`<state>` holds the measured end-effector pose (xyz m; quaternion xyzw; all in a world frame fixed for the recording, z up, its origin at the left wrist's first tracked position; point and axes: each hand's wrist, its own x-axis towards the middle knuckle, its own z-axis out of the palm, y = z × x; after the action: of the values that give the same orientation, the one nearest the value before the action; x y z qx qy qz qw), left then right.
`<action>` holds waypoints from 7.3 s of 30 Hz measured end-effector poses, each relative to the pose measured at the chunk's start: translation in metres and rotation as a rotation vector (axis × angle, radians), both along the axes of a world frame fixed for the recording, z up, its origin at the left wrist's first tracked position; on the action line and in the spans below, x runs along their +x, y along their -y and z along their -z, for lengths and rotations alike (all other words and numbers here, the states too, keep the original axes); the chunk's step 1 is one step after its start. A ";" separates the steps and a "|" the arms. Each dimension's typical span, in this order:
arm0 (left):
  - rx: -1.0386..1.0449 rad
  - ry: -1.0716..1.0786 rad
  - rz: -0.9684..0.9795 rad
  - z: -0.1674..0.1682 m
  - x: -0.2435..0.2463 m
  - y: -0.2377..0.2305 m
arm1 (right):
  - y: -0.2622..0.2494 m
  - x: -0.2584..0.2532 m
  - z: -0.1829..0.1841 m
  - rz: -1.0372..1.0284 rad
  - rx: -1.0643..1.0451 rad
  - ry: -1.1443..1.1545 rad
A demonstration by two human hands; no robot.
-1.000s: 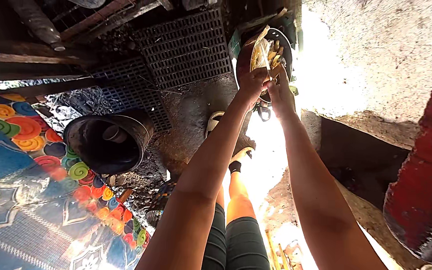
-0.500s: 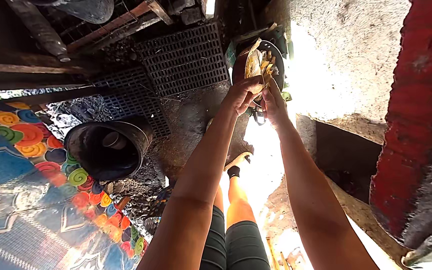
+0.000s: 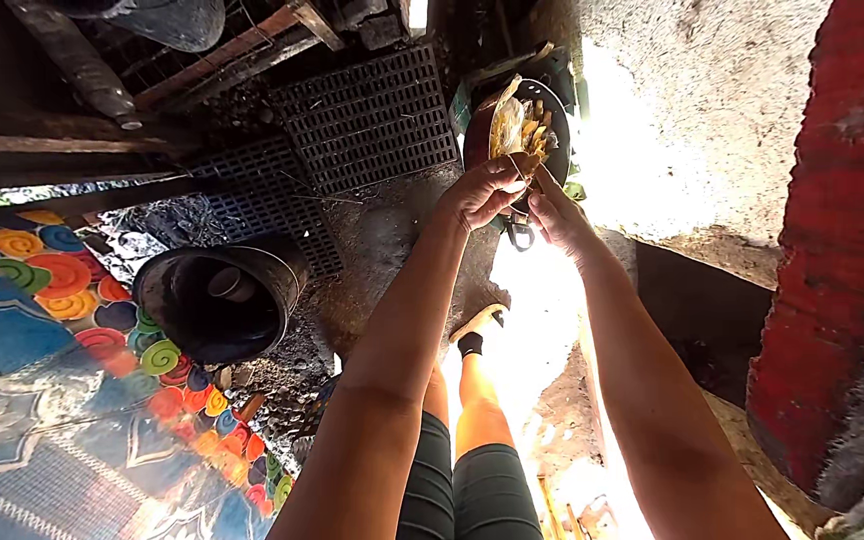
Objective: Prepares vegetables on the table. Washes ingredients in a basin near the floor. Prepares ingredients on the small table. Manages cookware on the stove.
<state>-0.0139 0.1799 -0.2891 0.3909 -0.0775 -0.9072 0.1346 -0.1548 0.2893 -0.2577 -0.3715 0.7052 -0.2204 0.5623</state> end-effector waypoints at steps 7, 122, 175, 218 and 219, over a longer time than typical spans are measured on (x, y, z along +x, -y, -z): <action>0.059 0.069 -0.065 -0.002 -0.002 -0.006 | -0.003 -0.001 0.010 0.024 0.008 0.099; -0.322 0.237 0.169 -0.040 -0.016 -0.017 | 0.002 0.001 -0.018 -0.003 -0.038 -0.102; -0.441 0.222 0.233 -0.003 -0.024 0.002 | 0.003 0.004 0.004 0.157 0.039 0.066; 0.259 0.040 -0.088 -0.013 -0.025 -0.018 | -0.017 -0.008 0.022 0.295 -0.009 0.273; 0.248 0.033 -0.078 -0.011 -0.024 -0.018 | -0.018 -0.008 0.022 0.267 -0.037 0.280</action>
<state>-0.0382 0.1979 -0.2778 0.4219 0.0483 -0.8975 0.1191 -0.1631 0.3073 -0.2792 -0.2509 0.6589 -0.3555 0.6136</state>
